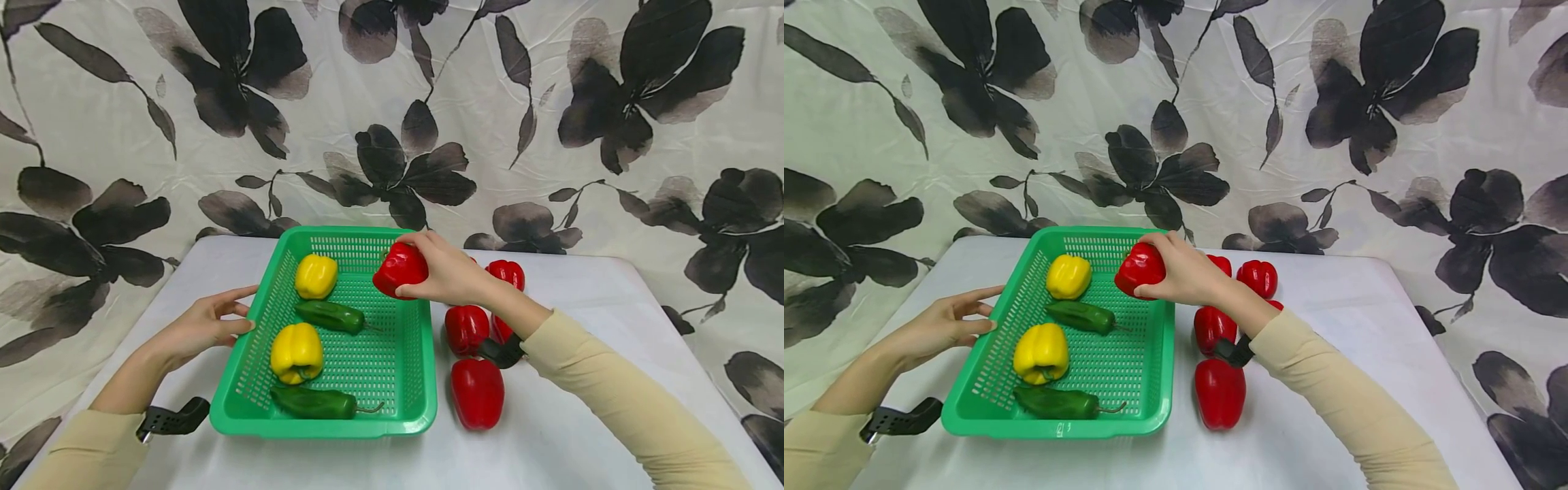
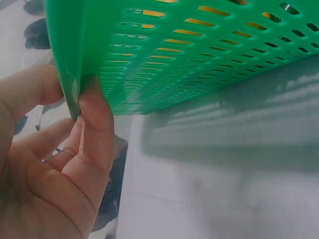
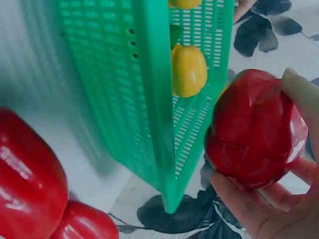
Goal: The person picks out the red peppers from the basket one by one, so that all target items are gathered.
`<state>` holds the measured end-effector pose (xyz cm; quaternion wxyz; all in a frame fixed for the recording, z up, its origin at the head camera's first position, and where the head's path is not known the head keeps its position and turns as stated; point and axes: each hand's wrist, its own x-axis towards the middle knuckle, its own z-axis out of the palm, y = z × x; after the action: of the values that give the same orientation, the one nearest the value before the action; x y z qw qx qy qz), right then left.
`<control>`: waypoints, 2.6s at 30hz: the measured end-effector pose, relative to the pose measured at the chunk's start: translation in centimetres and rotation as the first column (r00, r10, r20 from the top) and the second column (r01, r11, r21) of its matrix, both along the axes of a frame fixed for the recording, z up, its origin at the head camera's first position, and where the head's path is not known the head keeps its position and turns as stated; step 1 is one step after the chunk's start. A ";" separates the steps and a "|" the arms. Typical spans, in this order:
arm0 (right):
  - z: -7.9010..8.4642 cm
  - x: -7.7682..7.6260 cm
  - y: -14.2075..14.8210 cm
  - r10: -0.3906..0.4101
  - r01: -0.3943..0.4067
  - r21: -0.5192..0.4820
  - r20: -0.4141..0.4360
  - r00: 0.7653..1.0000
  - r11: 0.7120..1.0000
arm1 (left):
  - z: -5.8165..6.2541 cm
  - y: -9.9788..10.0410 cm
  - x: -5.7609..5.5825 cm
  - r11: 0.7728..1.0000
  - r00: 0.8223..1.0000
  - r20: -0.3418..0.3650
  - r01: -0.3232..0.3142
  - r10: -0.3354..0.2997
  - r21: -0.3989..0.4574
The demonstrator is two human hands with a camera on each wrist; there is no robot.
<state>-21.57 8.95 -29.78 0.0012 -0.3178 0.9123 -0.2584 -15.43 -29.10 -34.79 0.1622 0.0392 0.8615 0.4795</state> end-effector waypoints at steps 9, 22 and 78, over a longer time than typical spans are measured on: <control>0.9 1.4 2.6 -0.039 0.038 -0.055 -0.017 0.999 0.998 | 0.2 0.0 0.2 1.000 1.000 -0.007 0.007 -0.007 0.004; 0.8 3.7 7.0 -0.153 0.149 -0.103 -0.030 0.988 0.984 | 0.3 0.0 0.3 1.000 1.000 -0.017 0.016 -0.016 0.003; -8.2 13.6 15.6 -0.580 0.594 0.030 0.261 0.772 0.804 | 0.0 0.1 0.1 1.000 1.000 -0.011 0.018 -0.018 0.004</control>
<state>-7.92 24.51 -37.97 0.0303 0.0193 0.9502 -0.3096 -15.30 -29.03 -34.74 0.1615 0.0498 0.8609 0.4798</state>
